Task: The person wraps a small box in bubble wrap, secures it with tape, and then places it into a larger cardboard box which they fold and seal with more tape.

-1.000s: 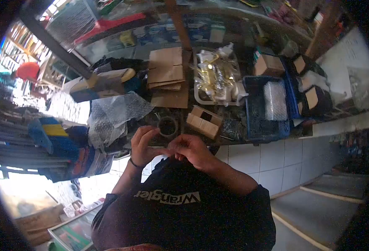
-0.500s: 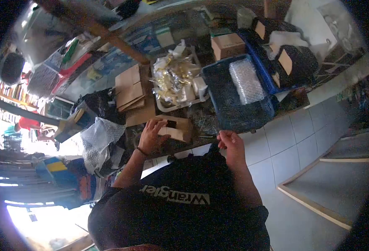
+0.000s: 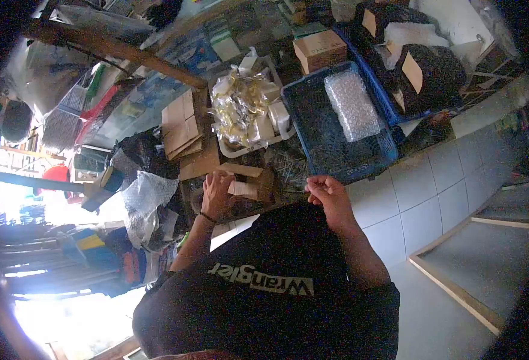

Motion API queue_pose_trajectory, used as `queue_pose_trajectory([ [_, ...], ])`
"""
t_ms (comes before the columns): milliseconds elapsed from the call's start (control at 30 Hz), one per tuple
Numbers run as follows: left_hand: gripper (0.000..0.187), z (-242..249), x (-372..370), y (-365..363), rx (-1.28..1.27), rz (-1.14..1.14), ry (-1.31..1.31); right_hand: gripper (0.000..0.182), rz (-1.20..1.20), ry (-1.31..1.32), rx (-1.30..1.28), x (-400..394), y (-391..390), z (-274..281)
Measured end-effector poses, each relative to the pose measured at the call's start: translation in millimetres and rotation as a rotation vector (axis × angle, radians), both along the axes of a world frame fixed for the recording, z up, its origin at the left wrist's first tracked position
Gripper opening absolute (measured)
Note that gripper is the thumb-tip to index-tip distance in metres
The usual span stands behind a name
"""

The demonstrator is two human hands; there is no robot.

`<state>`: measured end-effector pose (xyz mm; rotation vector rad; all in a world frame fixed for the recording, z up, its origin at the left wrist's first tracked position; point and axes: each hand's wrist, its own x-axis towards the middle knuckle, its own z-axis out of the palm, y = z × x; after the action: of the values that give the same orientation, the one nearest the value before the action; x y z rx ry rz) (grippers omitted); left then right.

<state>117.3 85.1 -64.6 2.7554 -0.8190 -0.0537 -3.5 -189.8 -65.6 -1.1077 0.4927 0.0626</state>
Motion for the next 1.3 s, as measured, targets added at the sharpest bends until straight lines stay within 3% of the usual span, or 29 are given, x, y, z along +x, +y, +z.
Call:
queue_pose_trajectory([
  [133, 0.018, -5.2, -0.3, 12.3, -0.111, -0.153, -0.080, 0.024, -0.077, 0.057, 0.046, -3.0, 6.2, 5.0],
  [367, 0.010, -18.2, -6.1, 18.4, -0.325, -0.237, 0.046, 0.022, -0.220, 0.069, -0.035, 2.1, -7.8, 21.1],
  [500, 0.012, -26.1, 2.3, 16.1, -0.453, -0.177, 0.011, 0.025, -0.140, 0.025, -0.070, 20.6, -0.5, 25.6],
  [667, 0.060, -25.1, 6.9, 7.8, -0.386, 0.060, -0.020, 0.028, 0.049, 0.002, -0.146, 52.8, 28.8, 33.6],
  [767, 0.067, -20.2, 8.7, 6.6, -0.366, 0.081, -0.117, 0.029, 0.100, -0.014, -0.161, 60.9, 41.6, 29.2],
  [867, 0.066, -21.7, 16.8, 11.4, -0.316, 0.018, -0.034, 0.029, 0.116, -0.010, -0.169, 63.4, 46.3, 25.9],
  [1000, 0.052, -43.3, 21.3, 20.4, -0.263, -0.200, -0.016, 0.029, 0.048, 0.010, -0.136, 55.4, 48.8, 18.6],
  [1300, 0.044, -60.9, 28.4, 21.5, -0.251, -0.199, 0.077, 0.029, -0.034, 0.125, -0.195, 39.3, 54.0, 5.3],
])
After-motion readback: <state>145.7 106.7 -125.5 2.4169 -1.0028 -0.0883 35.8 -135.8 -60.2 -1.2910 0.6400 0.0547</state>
